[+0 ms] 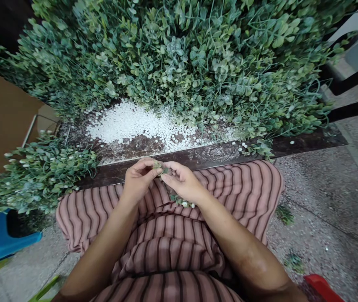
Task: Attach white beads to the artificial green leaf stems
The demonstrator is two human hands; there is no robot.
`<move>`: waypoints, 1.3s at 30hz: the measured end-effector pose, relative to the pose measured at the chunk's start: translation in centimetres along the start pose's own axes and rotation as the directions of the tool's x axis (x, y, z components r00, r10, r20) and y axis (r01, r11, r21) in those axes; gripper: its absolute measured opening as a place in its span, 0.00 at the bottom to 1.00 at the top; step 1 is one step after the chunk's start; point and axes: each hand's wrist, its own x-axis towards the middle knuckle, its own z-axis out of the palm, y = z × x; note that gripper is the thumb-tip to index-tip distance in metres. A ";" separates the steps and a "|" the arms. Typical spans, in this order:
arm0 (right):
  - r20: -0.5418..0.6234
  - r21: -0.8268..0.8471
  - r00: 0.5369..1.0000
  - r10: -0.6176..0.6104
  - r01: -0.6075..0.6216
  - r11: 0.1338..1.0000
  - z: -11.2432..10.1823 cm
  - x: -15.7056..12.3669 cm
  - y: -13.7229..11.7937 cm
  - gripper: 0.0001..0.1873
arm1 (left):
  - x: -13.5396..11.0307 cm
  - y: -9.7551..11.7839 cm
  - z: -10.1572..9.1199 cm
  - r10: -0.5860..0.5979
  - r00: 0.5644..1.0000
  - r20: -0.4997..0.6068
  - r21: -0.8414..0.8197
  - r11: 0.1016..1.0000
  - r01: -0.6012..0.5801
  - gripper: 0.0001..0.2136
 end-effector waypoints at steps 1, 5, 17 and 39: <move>-0.027 -0.015 1.000 0.006 -0.007 1.000 0.2 0.0 0.1 0.13 | 0.2 -0.1 0.1 0.001 1.000 -0.006 0.015 1.000 -0.001 0.03; -0.145 -0.095 0.989 -0.017 0.003 0.995 0.1 0.0 0.5 0.12 | 1.5 -0.6 -0.3 -0.019 0.995 0.097 0.087 0.996 0.010 0.03; -0.244 -0.298 0.965 -0.098 0.021 0.954 -0.6 -0.1 1.1 0.11 | 8.3 -3.7 -1.1 0.166 0.986 -0.029 0.787 0.611 -0.080 0.06; -0.319 -0.180 0.947 -0.031 -0.029 0.983 0.8 0.1 0.5 0.08 | 0.6 -0.9 -0.1 -0.320 0.947 0.044 -0.226 0.920 0.321 0.08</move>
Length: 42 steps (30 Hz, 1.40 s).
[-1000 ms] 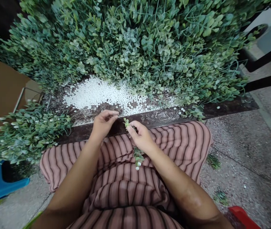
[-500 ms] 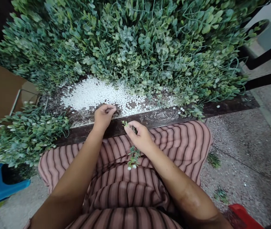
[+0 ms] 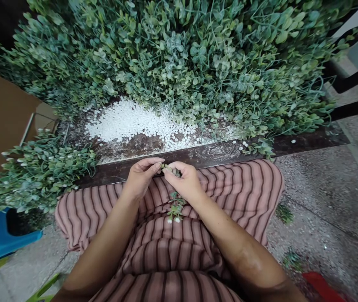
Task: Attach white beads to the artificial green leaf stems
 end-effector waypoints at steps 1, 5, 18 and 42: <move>0.005 0.001 1.000 0.001 -0.001 1.000 0.1 -0.1 0.0 0.08 | -0.1 -0.1 0.0 -0.012 1.000 0.009 -0.030 0.999 0.012 0.08; 0.032 0.018 0.999 -0.011 0.011 1.000 0.0 -0.2 -0.1 0.09 | -0.4 -0.4 -0.2 -0.056 0.997 0.047 -0.109 0.992 0.061 0.09; 0.058 -0.049 0.998 -0.026 0.029 0.998 -0.3 -0.7 -0.6 0.09 | -0.7 -0.7 -0.3 -0.047 0.998 0.049 -0.131 0.990 0.053 0.08; 0.043 -0.081 0.992 -0.120 0.123 0.989 0.0 -0.9 -0.5 0.07 | -0.6 -0.6 -0.7 -0.014 0.996 0.093 -0.090 0.996 0.023 0.09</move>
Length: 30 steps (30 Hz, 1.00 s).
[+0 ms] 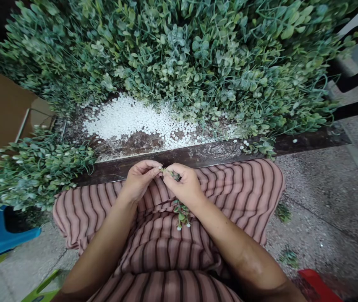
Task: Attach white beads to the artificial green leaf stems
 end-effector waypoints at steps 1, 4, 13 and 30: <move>0.001 -0.003 1.000 -0.009 0.009 1.000 0.0 0.0 0.0 0.07 | 0.0 0.0 0.0 0.002 1.000 -0.001 0.010 1.000 -0.002 0.09; -0.001 -0.005 1.000 -0.023 0.023 1.000 0.0 0.1 -0.1 0.08 | 0.1 0.3 0.0 0.007 1.000 -0.002 0.038 0.999 -0.007 0.10; 0.006 0.002 1.000 0.031 -0.031 1.000 0.1 -0.1 0.0 0.07 | 0.2 0.9 0.0 -0.007 1.000 0.029 0.072 0.997 0.005 0.10; 0.056 0.031 0.995 0.082 -0.084 0.996 0.2 0.1 -0.6 0.10 | 0.2 1.0 -0.2 0.013 0.992 0.124 0.018 1.000 -0.015 0.10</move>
